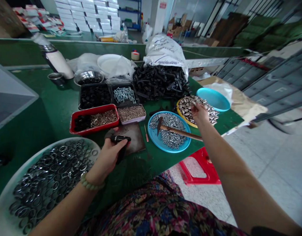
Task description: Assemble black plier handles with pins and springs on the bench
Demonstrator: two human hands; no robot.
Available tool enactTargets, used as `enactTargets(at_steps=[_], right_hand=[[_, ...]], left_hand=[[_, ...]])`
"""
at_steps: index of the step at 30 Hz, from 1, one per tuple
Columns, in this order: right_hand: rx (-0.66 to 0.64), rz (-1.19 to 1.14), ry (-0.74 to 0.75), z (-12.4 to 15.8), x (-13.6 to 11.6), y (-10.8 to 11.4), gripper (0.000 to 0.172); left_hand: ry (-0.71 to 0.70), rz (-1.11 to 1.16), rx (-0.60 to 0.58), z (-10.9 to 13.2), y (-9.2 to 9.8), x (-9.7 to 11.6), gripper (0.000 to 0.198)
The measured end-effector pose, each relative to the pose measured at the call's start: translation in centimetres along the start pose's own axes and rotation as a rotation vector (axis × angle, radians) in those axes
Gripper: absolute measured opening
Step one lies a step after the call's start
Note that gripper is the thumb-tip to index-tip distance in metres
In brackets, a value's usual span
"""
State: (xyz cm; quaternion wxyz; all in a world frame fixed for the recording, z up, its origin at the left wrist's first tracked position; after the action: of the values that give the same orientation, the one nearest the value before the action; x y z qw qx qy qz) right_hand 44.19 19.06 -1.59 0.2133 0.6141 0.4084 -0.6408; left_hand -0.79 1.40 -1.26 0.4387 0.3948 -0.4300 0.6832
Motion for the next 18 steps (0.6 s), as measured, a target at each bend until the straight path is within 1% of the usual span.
enactTargets(at_steps=[3, 6, 9, 11, 12, 13, 14, 15, 16, 18], right_hand=[[0.013, 0.004, -0.014, 0.5, 0.2, 0.1, 0.023], [0.015, 0.050, 0.009, 0.7, -0.1, -0.1, 0.020], [-0.008, 0.109, 0.055, 1.1, -1.3, -0.7, 0.019], [-0.047, 0.128, 0.076, 2.6, -2.3, -1.9, 0.021], [-0.110, 0.127, 0.089, 4.1, -2.9, -2.9, 0.020], [-0.210, 0.124, 0.103, 6.1, -3.4, -4.3, 0.020], [-0.341, 0.120, 0.115, 8.7, -3.8, -5.9, 0.020], [-0.523, 0.117, 0.122, 11.8, -4.2, -7.8, 0.022], [-0.675, 0.140, 0.102, 15.1, -4.3, -9.5, 0.023], [-0.937, 0.174, 0.016, 21.8, -4.0, -12.3, 0.022]], left_hand=[[0.016, 0.034, -0.001, 0.1, -0.1, -0.1, 0.070], [0.031, 0.052, -0.017, 0.2, 0.0, -0.4, 0.066], [0.039, 0.029, -0.031, 0.1, 0.1, -0.9, 0.069], [0.003, -0.033, -0.025, 0.1, 0.3, -0.9, 0.071], [-0.032, -0.082, -0.018, 0.1, 0.3, -0.7, 0.071], [-0.077, -0.138, -0.010, 0.2, 0.3, -0.5, 0.070], [-0.128, -0.196, -0.004, 0.3, 0.2, -0.1, 0.069], [-0.181, -0.251, -0.001, 0.5, 0.1, 0.3, 0.069], [-0.235, -0.298, 0.001, 0.7, -0.1, 0.8, 0.068], [-0.332, -0.359, -0.004, 1.1, -0.6, 1.8, 0.064]])
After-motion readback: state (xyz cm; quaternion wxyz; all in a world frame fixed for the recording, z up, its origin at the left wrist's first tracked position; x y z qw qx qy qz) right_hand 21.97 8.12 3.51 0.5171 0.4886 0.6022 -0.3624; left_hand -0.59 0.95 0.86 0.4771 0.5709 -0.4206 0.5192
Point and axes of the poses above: each hand's wrist, its own z-axis away from the middle knuckle, its own y-axis out of the back of the hand, x = y × z, the point moved 6 cm from there along -z, towards the middle knuckle, and after that the axes turned 6 degrees about -z, right-handed, at the moved point
